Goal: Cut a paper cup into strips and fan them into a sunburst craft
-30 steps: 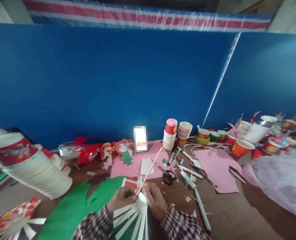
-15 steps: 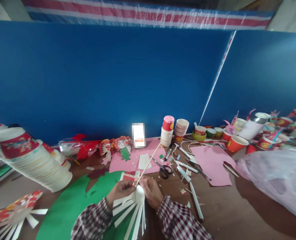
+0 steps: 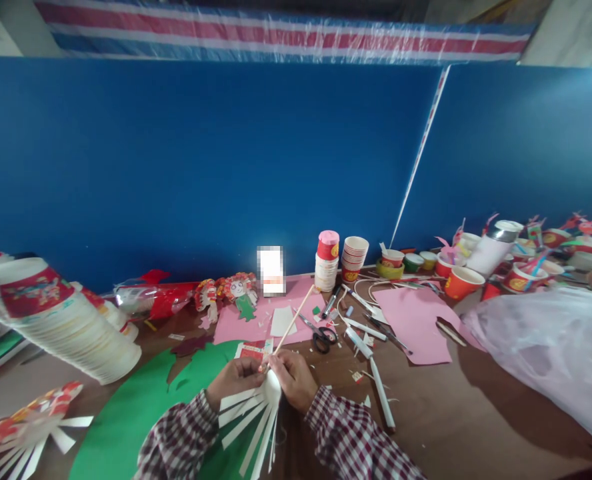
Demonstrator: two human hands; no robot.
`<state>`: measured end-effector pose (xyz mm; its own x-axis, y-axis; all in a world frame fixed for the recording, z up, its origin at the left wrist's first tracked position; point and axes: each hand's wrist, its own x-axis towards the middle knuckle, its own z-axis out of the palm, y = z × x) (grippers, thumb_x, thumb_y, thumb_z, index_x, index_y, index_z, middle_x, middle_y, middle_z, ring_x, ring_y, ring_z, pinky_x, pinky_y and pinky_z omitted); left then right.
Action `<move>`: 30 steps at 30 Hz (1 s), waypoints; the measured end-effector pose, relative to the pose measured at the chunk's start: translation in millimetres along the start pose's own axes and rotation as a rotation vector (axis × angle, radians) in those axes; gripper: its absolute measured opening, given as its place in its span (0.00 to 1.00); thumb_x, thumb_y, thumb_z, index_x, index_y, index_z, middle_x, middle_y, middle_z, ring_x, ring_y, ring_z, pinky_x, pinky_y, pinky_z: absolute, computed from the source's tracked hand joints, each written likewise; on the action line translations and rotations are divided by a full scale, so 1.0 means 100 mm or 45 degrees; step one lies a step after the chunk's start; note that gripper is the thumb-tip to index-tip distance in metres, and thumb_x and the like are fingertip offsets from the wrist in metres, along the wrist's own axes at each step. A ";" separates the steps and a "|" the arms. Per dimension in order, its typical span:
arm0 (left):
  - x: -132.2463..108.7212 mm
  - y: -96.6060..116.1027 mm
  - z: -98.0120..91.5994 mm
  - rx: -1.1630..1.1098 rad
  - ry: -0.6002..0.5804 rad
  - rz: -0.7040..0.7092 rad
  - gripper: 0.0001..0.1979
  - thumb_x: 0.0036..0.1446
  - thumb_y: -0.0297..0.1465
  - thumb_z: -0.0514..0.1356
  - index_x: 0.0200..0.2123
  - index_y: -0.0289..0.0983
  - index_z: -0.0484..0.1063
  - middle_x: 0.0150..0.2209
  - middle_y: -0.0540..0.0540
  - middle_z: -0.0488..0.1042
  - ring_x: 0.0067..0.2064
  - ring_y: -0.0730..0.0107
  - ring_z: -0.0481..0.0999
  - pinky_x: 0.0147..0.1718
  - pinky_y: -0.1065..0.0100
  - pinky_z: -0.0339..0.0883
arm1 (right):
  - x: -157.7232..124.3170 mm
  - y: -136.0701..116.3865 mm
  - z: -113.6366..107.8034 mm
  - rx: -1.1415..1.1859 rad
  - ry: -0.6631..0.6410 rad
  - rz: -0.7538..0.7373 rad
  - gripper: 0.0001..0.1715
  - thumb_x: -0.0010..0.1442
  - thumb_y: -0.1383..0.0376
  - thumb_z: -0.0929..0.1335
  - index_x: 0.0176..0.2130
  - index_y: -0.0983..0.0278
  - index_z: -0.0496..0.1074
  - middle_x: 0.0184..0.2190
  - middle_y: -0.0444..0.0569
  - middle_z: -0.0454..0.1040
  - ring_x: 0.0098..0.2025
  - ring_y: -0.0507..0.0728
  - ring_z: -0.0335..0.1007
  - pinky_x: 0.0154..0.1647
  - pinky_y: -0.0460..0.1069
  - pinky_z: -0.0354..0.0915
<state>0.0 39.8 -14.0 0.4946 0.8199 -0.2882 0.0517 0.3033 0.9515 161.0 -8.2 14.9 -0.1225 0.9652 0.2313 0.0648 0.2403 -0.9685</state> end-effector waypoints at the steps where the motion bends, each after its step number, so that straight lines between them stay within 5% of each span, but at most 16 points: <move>1: 0.00 0.00 0.00 -0.014 -0.012 -0.011 0.23 0.27 0.44 0.69 0.20 0.32 0.66 0.18 0.51 0.67 0.21 0.79 0.62 0.22 0.73 0.53 | 0.00 0.01 0.00 -0.002 -0.001 0.006 0.23 0.61 0.55 0.59 0.33 0.68 0.74 0.29 0.49 0.72 0.31 0.52 0.66 0.30 0.45 0.59; 9: -0.03 0.10 -0.02 0.037 -0.168 -0.051 0.21 0.36 0.44 0.66 0.22 0.31 0.67 0.18 0.51 0.64 0.21 0.79 0.61 0.21 0.73 0.50 | 0.01 0.08 -0.01 0.040 0.020 0.020 0.24 0.61 0.54 0.59 0.30 0.67 0.74 0.29 0.49 0.72 0.31 0.52 0.65 0.31 0.45 0.60; 20: 0.04 -0.06 -0.05 0.080 -0.107 0.004 0.20 0.35 0.43 0.67 0.20 0.32 0.67 0.17 0.52 0.64 0.20 0.80 0.60 0.20 0.74 0.50 | 0.01 0.11 0.00 0.081 0.012 0.099 0.22 0.61 0.55 0.60 0.36 0.68 0.74 0.24 0.46 0.70 0.25 0.49 0.60 0.25 0.43 0.55; 30: -0.04 0.11 -0.02 0.057 -0.213 0.012 0.19 0.40 0.44 0.64 0.22 0.31 0.69 0.19 0.51 0.65 0.21 0.79 0.60 0.21 0.73 0.51 | 0.02 0.11 -0.01 0.045 0.016 0.078 0.23 0.61 0.55 0.59 0.35 0.68 0.75 0.29 0.49 0.72 0.27 0.50 0.62 0.28 0.45 0.57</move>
<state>-3.2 40.6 -3.0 0.6327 0.7291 -0.2608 0.0830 0.2710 0.9590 162.2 -3.1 5.1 -0.1070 0.9791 0.1727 0.0369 0.1775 -0.9834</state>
